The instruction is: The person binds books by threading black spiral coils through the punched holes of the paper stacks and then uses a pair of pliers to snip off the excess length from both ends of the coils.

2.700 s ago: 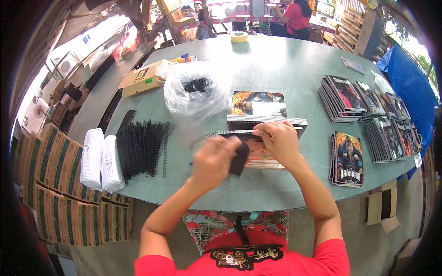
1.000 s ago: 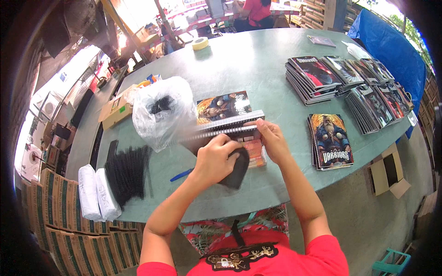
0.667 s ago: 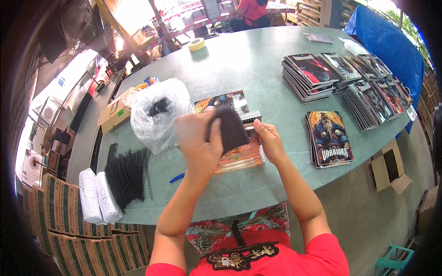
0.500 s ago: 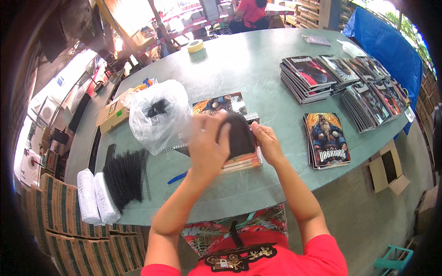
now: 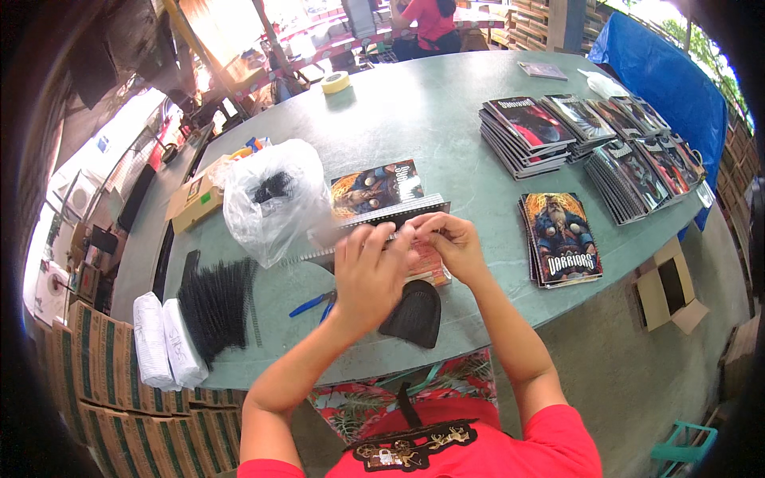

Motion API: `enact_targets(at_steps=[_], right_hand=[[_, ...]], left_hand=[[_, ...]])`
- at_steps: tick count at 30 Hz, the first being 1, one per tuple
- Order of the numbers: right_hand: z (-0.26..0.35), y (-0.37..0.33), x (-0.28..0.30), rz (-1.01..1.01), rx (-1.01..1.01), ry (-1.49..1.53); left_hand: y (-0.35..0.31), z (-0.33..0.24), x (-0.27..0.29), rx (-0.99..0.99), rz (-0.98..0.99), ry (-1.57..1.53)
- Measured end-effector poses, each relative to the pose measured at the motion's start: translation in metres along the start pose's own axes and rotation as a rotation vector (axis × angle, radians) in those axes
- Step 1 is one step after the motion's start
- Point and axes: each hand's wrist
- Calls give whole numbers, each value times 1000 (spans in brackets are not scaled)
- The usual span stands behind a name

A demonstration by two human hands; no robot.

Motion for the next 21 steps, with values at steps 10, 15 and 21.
enact_targets(at_steps=[10, 15, 21], right_hand=[[-12, -6, 18, -84, -187, -357], [-10, -12, 13, -111, -40, -488], [-8, -15, 14, -145, 50, -533]], left_hand=[[32, 3, -22, 64, 161, -273], [30, 4, -32, 4, 260, -305], [37, 4, -37, 56, 303, -395]])
Point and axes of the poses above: each hand's wrist, its own y-axis towards the middle knuckle, its own x-axis out of the back of the hand, z = x × y, and after that the axes turned 1 degree about -z, right-handed
